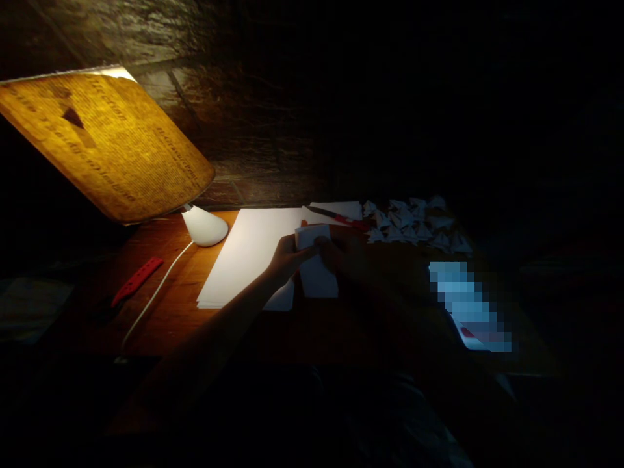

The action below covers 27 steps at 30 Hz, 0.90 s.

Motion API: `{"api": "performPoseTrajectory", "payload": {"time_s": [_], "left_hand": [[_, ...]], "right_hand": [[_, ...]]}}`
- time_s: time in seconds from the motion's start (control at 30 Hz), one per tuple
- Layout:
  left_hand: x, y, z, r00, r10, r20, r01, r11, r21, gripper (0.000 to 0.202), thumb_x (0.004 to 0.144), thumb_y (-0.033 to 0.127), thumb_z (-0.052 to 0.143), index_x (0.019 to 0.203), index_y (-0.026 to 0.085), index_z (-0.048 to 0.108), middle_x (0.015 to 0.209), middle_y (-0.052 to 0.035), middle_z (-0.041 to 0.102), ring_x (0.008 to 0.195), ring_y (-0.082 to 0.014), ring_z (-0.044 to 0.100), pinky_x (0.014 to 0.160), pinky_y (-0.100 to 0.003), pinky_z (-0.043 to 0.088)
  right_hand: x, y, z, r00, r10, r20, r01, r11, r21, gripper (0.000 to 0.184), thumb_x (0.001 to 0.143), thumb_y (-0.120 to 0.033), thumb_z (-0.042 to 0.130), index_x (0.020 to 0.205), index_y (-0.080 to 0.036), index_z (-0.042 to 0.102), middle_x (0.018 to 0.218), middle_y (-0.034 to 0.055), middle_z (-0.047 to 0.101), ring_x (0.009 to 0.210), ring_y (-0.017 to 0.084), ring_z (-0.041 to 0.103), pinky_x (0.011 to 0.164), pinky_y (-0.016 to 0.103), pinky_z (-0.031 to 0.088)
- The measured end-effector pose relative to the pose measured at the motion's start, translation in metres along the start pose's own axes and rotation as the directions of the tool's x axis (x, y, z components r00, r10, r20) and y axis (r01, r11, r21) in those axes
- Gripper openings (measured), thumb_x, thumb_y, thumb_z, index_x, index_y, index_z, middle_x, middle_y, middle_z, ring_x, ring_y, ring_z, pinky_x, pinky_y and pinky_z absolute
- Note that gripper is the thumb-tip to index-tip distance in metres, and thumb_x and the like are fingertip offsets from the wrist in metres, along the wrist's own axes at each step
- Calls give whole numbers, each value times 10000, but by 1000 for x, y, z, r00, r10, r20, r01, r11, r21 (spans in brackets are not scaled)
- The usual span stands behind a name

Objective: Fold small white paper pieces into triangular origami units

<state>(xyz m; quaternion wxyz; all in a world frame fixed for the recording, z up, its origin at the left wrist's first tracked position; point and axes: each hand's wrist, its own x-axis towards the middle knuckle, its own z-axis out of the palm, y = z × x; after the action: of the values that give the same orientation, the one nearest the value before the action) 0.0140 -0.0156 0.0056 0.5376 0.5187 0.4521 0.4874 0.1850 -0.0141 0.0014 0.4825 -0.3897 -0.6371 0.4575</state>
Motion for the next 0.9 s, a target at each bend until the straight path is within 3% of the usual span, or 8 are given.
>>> {"api": "performPoseTrajectory", "payload": {"time_s": [0.13, 0.4, 0.63, 0.9], "left_hand": [[-1, -1, 1, 999, -7, 41, 7, 1000, -13, 436, 560, 419, 957, 749, 131, 691, 618, -18, 662, 579, -156, 631, 538, -249, 501], [0, 4, 2, 986, 152, -63, -154, 988, -30, 564, 710, 602, 847, 586, 181, 492, 529, 57, 421, 495, -68, 388, 456, -206, 295], [0, 3, 1, 976, 196, -93, -195, 981, 18, 602, 717, 644, 837, 572, 182, 479, 535, 57, 404, 500, -69, 364, 463, -215, 258], [-1, 6, 1, 952, 265, -152, -248, 961, 124, 637, 778, 646, 797, 523, 186, 438, 521, 57, 352, 496, -71, 317, 467, -240, 212]], "right_hand": [[0, -2, -1, 1000, -13, 4, 13, 1000, -26, 483, 885, -649, 630, 814, -181, 731, 800, 61, 722, 755, 209, 640, 639, 308, 482], [-1, -2, 2, 996, 33, 83, -37, 998, 47, 462, 865, -642, 652, 877, -190, 752, 856, 59, 738, 758, 200, 649, 652, 311, 500], [0, -3, 3, 999, 30, 28, -30, 999, 17, 410, 869, -587, 668, 836, -186, 744, 808, 48, 725, 749, 201, 639, 643, 308, 488], [-2, -1, 6, 997, 78, 13, -79, 991, 111, 387, 839, -587, 709, 823, -201, 728, 797, 39, 708, 712, 187, 622, 613, 301, 480]]}}
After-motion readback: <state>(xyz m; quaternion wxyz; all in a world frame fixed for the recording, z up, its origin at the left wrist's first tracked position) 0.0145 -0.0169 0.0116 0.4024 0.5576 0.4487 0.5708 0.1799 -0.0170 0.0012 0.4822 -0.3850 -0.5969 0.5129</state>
